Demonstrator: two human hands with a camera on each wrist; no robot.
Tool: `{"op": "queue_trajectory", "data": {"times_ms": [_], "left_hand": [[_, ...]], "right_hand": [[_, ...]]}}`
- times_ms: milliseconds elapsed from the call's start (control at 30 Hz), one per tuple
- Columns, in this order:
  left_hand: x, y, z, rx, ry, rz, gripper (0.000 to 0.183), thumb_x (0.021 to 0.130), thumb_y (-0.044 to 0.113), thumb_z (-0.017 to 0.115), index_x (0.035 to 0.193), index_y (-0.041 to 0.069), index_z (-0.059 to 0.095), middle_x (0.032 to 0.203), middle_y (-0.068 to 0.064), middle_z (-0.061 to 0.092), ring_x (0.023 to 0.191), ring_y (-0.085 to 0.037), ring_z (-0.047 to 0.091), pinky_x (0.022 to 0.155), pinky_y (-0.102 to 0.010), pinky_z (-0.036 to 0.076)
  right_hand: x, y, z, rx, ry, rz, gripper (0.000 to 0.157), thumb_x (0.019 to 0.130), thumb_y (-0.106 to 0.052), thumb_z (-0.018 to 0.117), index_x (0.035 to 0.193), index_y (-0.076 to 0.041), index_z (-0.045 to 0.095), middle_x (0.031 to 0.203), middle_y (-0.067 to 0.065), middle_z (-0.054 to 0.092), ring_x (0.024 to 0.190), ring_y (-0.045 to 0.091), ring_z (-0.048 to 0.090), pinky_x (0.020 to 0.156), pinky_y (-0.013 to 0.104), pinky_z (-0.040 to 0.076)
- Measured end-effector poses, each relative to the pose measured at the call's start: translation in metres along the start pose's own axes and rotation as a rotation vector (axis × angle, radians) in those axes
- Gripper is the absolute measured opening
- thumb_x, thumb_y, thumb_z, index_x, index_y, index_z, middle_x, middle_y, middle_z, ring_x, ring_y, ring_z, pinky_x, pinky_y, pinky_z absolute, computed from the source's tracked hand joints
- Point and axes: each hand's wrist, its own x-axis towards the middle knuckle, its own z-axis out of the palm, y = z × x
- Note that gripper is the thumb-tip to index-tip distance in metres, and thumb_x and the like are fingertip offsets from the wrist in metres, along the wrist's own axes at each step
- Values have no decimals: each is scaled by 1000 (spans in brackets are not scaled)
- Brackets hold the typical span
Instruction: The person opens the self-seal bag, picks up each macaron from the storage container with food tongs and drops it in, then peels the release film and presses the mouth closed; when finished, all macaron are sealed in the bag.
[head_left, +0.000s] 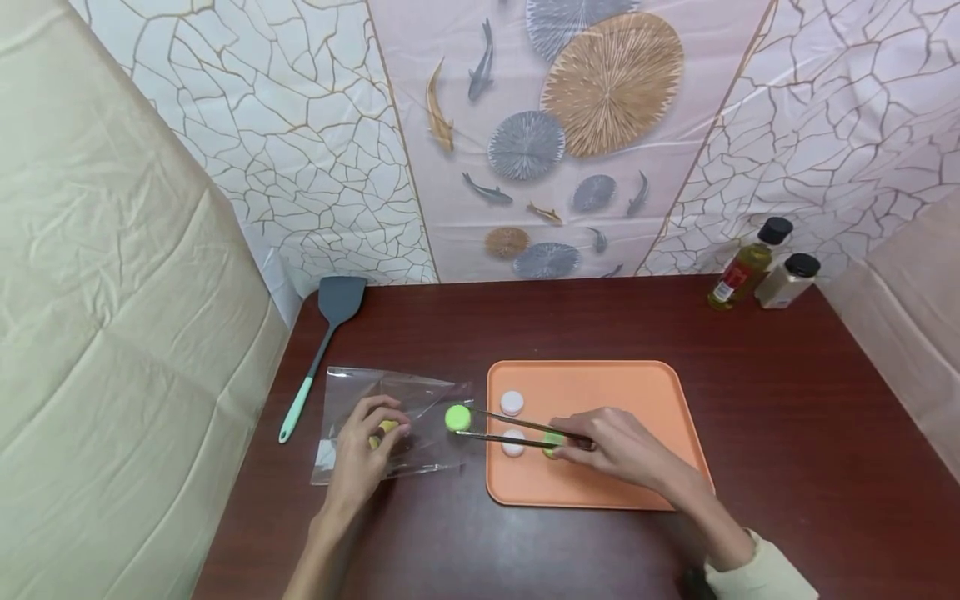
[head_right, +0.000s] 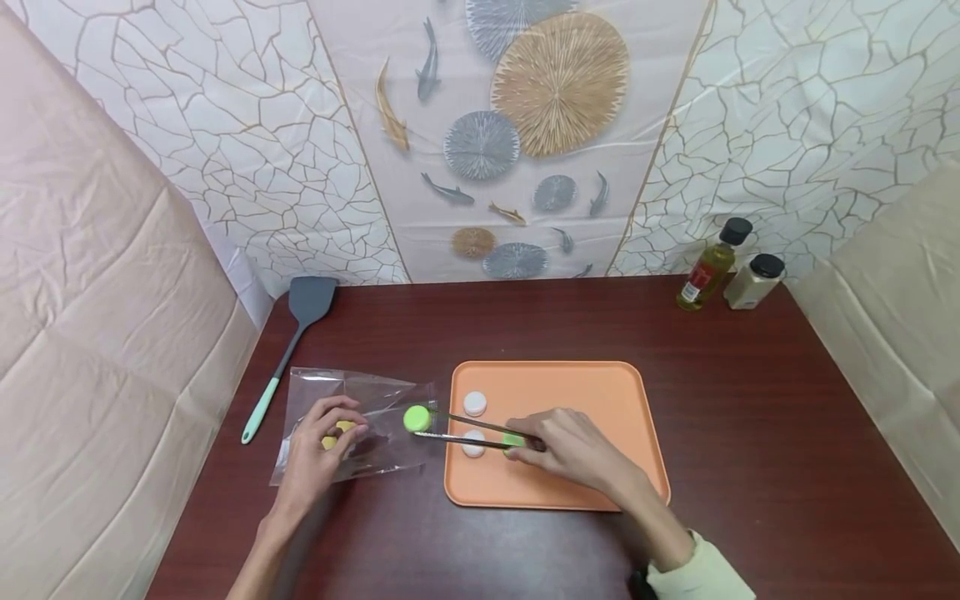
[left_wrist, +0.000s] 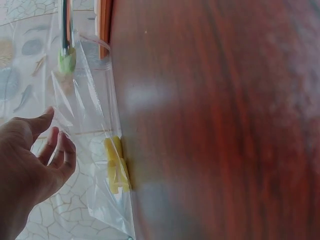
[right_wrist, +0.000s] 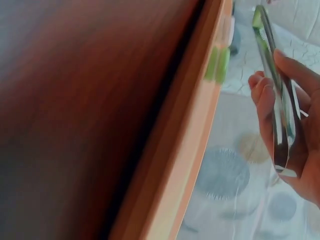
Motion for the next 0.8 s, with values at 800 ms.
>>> {"op": "queue_trajectory", "data": {"times_ms": [800], "left_hand": [[0, -7, 4, -119, 34, 95, 19, 85, -9, 86, 95, 5, 78, 117, -16, 70, 81, -11, 65, 66, -20, 56]], "right_hand": [[86, -27, 42, -206, -37, -175, 31, 100, -24, 81, 78, -21, 60, 66, -11, 51, 60, 1, 47, 51, 22, 36]]}}
